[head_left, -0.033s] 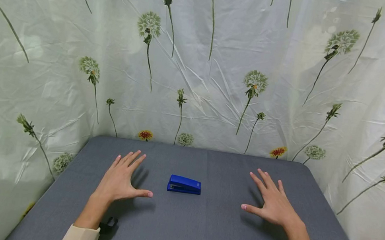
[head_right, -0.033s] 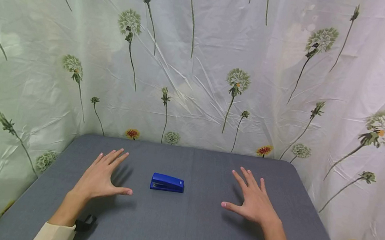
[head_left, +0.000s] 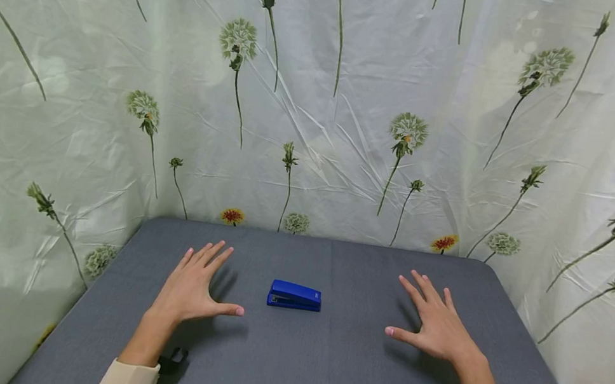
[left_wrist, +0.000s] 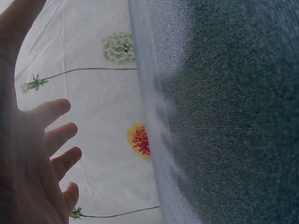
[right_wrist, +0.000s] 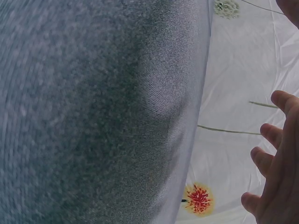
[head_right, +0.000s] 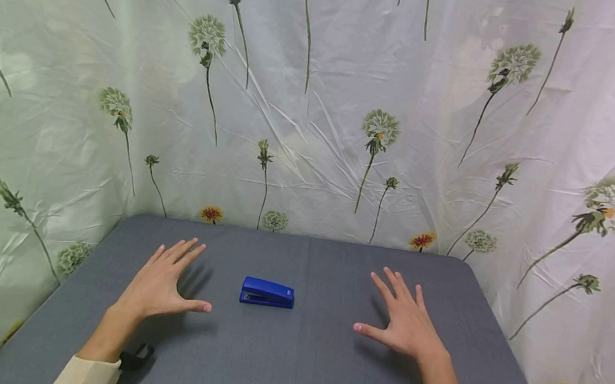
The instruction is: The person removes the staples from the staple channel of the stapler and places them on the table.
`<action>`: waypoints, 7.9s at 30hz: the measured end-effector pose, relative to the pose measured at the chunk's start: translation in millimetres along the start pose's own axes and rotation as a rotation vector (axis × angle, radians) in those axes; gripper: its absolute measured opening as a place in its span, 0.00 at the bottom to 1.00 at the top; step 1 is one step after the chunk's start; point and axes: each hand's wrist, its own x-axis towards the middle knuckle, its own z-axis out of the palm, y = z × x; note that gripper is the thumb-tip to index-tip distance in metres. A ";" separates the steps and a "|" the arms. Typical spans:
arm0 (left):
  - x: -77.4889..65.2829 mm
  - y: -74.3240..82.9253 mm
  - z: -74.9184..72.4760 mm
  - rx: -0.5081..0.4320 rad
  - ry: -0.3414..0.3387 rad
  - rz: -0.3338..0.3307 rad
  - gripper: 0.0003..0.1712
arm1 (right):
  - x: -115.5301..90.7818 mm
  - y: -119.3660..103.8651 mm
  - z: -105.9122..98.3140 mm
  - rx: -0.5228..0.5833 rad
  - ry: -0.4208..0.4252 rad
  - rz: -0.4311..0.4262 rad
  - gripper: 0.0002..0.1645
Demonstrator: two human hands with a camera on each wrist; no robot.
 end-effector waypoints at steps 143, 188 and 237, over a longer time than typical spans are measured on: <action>40.5 64.6 67.1 -0.544 -0.062 -0.002 0.10 | 118.0 -157.0 50.9 0.233 0.028 -0.329 0.24; 38.8 68.0 68.1 -0.531 -0.024 -0.023 0.08 | 78.4 -86.1 35.9 0.477 0.142 -0.130 0.16; 37.2 69.9 68.5 -0.499 -0.026 -0.031 0.10 | 67.6 -79.8 56.7 0.234 0.147 -0.181 0.20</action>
